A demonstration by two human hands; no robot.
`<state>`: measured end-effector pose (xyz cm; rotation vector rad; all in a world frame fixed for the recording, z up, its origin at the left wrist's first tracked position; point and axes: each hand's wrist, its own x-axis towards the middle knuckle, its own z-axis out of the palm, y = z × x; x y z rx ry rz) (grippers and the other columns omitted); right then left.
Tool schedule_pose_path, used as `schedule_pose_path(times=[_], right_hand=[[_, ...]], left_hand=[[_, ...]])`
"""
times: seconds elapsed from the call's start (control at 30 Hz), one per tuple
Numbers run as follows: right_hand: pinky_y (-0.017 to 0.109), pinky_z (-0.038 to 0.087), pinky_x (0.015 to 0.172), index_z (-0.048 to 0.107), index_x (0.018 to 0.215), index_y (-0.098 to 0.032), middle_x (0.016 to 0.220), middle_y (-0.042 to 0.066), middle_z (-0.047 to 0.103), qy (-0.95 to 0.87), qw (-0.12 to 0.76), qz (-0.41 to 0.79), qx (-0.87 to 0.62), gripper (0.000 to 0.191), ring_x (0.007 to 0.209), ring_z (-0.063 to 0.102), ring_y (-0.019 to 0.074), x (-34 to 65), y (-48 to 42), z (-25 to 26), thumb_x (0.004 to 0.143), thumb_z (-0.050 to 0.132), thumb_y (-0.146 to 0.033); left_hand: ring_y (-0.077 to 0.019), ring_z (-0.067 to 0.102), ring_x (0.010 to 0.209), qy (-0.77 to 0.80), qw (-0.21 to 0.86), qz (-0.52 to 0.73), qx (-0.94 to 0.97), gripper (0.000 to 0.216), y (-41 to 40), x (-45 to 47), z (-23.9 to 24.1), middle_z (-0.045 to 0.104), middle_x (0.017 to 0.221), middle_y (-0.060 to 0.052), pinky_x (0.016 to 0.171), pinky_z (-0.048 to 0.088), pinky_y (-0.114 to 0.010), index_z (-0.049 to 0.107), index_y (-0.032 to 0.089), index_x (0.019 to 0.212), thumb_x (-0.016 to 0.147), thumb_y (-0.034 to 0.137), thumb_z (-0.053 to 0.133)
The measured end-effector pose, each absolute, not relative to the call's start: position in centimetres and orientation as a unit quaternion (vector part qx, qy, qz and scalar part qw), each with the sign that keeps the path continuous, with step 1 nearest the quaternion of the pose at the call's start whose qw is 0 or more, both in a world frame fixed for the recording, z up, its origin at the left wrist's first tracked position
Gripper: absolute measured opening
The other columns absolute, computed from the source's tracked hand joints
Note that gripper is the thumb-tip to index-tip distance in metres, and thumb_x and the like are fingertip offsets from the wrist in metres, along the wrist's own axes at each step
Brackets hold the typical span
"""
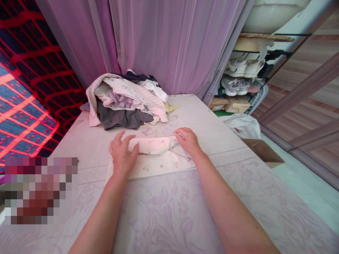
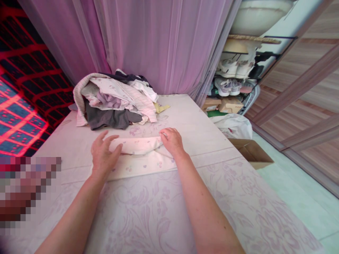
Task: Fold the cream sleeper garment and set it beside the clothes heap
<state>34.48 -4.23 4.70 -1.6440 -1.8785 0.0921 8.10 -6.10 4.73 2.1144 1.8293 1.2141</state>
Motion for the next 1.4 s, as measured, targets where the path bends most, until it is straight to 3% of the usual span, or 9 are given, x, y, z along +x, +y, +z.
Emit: schedule_pose_path(times=[0.1,0.2,0.5,0.63,0.77,0.97,1.07,1.2,1.4], right_hand=[[0.033,0.045,0.088,0.071,0.084,-0.025,0.098,0.002,0.071,-0.736,0.337,0.067,-0.583,0.019,0.095,0.059,0.0194,34.7,-5.6,3.2,0.078,0.056,-0.015],[0.035,0.044,0.092,0.072,0.088,-0.027,0.104,0.0,0.07,-0.757,0.32,0.077,-0.564,0.03,0.102,0.058,0.0195,34.8,-6.1,1.9,0.073,0.055,-0.008],[0.042,0.039,0.097,0.071,0.099,-0.03,0.114,0.001,0.067,-0.753,0.288,0.068,-0.587,0.026,0.114,0.053,0.0215,34.3,-5.8,1.2,0.082,0.056,-0.017],[0.04,0.04,0.095,0.07,0.101,-0.029,0.115,0.002,0.067,-0.751,0.282,0.066,-0.593,0.024,0.112,0.054,0.0207,34.3,-5.9,1.2,0.085,0.054,-0.022],[0.04,0.039,0.094,0.069,0.105,-0.029,0.121,0.003,0.064,-0.748,0.271,0.048,-0.605,0.027,0.116,0.051,0.0217,34.3,-5.9,1.4,0.084,0.056,-0.02],[0.039,0.038,0.093,0.072,0.096,-0.028,0.115,0.003,0.067,-0.718,0.279,0.022,-0.638,0.02,0.112,0.054,0.0214,34.6,-6.0,2.0,0.087,0.055,-0.024],[0.039,0.038,0.092,0.072,0.094,-0.028,0.116,0.003,0.067,-0.72,0.269,0.03,-0.639,0.024,0.112,0.054,0.0204,34.8,-6.1,1.9,0.084,0.053,-0.017],[0.038,0.037,0.093,0.072,0.09,-0.028,0.117,0.001,0.066,-0.706,0.268,0.041,-0.654,0.035,0.113,0.053,0.0189,34.8,-6.1,1.8,0.076,0.049,-0.005],[0.037,0.036,0.094,0.071,0.092,-0.028,0.116,0.0,0.067,-0.699,0.265,0.052,-0.663,0.031,0.113,0.053,0.0183,34.7,-6.2,2.0,0.081,0.048,-0.011]], left_hand=[[-0.0237,0.056,0.105,0.473,0.032,0.278,0.835,0.018,-6.8,10.0,4.8,0.065,0.109,-0.005,0.098,0.037,-0.043,0.067,0.026,0.096,0.08,0.023,0.058],[-0.0251,0.055,0.105,0.443,0.017,0.21,0.871,0.029,-7.3,11.3,4.3,0.066,0.11,-0.005,0.095,0.039,-0.043,0.066,0.026,0.106,0.081,0.016,0.055],[-0.0247,0.059,0.102,0.476,0.024,0.159,0.865,0.034,-5.9,13.1,5.0,0.067,0.112,-0.005,0.088,0.045,-0.037,0.065,0.025,0.116,0.084,0.019,0.054],[-0.0198,0.062,0.098,0.487,0.109,0.189,0.846,0.029,-4.7,13.7,5.1,0.069,0.111,-0.001,0.085,0.046,-0.029,0.068,0.027,0.111,0.087,0.025,0.05],[-0.0181,0.066,0.09,0.536,0.179,0.207,0.798,0.027,-4.2,13.6,4.4,0.073,0.097,0.001,0.076,0.048,-0.026,0.069,0.029,0.104,0.089,0.032,0.046],[-0.0197,0.066,0.098,0.532,0.128,0.231,0.805,0.033,-5.1,13.7,3.4,0.071,0.109,0.0,0.083,0.049,-0.03,0.065,0.03,0.116,0.093,0.036,0.042],[-0.0193,0.064,0.103,0.496,0.109,0.229,0.83,0.034,-5.6,13.5,3.1,0.069,0.115,-0.002,0.09,0.049,-0.031,0.065,0.027,0.117,0.093,0.033,0.042],[-0.0254,0.055,0.119,0.449,0.057,0.175,0.874,0.033,-5.9,12.8,2.9,0.061,0.128,-0.006,0.101,0.042,-0.043,0.065,0.025,0.118,0.091,0.027,0.046],[-0.03,0.048,0.126,0.459,0.05,0.149,0.874,0.034,-6.6,12.3,2.5,0.057,0.133,-0.006,0.102,0.04,-0.053,0.062,0.028,0.121,0.092,0.031,0.045]])
